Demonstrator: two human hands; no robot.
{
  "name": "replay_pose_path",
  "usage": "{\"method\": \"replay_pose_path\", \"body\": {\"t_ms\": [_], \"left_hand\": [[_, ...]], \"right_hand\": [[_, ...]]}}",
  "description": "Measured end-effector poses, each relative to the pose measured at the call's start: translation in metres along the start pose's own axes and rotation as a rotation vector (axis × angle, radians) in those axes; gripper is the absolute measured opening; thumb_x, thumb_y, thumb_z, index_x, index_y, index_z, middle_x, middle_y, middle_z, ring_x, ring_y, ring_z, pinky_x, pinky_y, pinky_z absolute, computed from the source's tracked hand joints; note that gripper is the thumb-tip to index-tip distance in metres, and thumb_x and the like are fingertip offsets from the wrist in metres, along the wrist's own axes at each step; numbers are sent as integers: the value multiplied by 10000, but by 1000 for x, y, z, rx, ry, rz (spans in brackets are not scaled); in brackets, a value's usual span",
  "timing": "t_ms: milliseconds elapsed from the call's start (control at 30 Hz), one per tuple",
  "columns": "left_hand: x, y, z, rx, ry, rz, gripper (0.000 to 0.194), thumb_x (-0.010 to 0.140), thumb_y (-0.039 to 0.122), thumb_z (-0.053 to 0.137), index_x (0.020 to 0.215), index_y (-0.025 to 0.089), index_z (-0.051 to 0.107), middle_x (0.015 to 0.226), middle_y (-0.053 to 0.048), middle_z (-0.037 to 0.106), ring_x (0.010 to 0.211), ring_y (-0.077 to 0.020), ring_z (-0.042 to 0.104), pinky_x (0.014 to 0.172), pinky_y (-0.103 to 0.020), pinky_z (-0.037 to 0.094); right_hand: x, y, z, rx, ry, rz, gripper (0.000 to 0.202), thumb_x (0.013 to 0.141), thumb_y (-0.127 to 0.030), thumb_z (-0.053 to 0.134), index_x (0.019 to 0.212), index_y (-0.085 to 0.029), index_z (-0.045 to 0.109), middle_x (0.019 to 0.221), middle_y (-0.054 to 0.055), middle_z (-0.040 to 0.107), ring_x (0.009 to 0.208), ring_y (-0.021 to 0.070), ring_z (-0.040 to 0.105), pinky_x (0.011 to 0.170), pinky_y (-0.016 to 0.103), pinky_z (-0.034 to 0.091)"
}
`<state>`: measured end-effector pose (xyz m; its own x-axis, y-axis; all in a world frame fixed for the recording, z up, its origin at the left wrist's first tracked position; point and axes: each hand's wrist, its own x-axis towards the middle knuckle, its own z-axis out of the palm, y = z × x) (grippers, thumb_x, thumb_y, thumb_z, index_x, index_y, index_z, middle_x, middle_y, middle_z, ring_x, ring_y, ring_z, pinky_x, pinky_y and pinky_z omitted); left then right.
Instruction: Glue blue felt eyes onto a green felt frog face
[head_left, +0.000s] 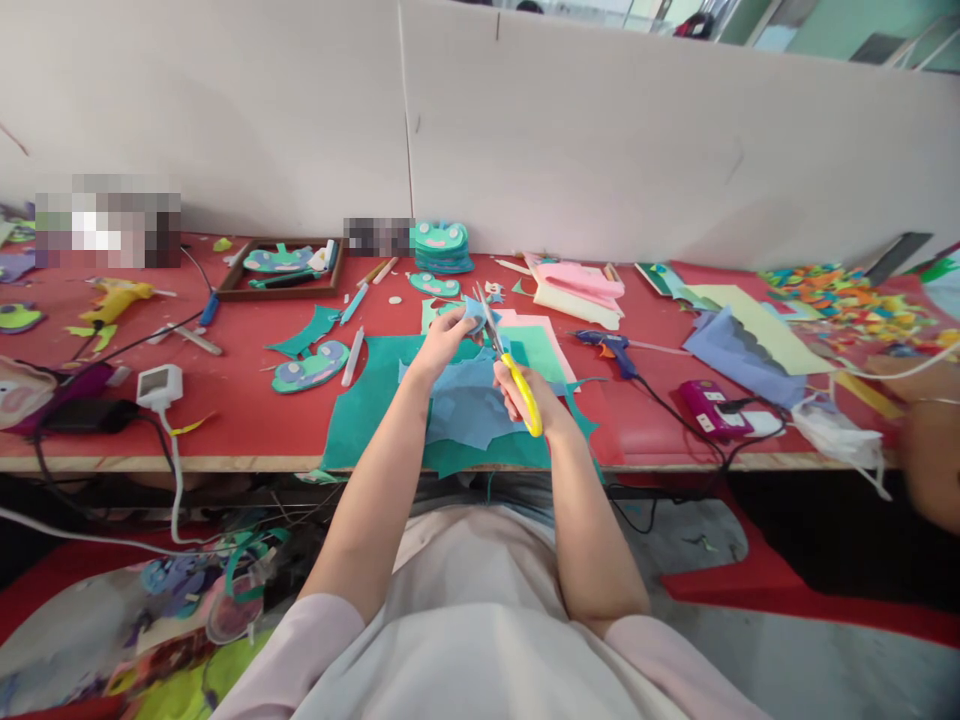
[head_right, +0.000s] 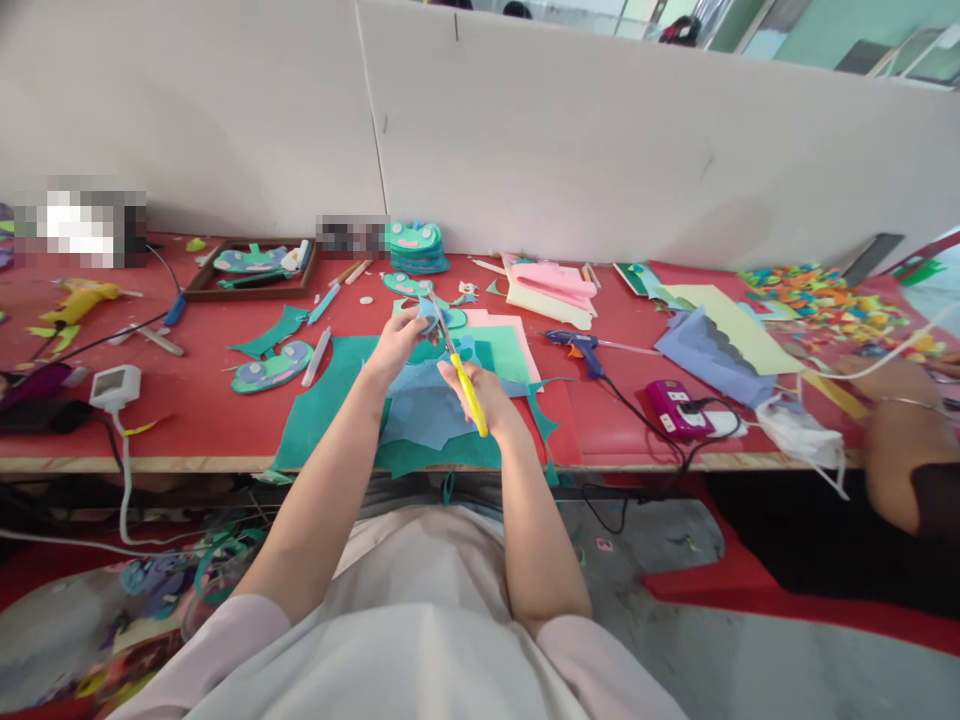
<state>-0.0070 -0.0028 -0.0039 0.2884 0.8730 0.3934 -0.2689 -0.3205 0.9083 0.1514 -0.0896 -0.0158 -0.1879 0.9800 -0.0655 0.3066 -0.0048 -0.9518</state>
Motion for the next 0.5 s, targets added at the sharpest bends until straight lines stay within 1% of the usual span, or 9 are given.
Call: {"method": "replay_pose_path", "body": {"t_ms": [233,433,500], "left_hand": [[1,-1,1,2,24,-1,176,765,327,558,704,164,580,626,10,566,580,-101,548,611,-250,471],[1,-3,15,37,158,-6,160,759,327,559,706,176,558,605,22,544,565,-95,533,585,-235,454],[0,-4,18,56,212,2,172,767,343,554,714,180,557,612,23,552,569,-91,530,590,-231,447]], "right_hand": [[0,1,3,-4,6,5,417,785,-635,428,683,-232,448,454,-70,377,325,92,401,336,232,341],[2,-2,11,23,57,23,461,775,-680,406,702,-225,435,468,-66,383,329,96,412,345,246,366],[4,-3,15,58,54,57,485,764,-705,389,708,-226,429,461,-65,372,334,99,417,348,245,363]]}}
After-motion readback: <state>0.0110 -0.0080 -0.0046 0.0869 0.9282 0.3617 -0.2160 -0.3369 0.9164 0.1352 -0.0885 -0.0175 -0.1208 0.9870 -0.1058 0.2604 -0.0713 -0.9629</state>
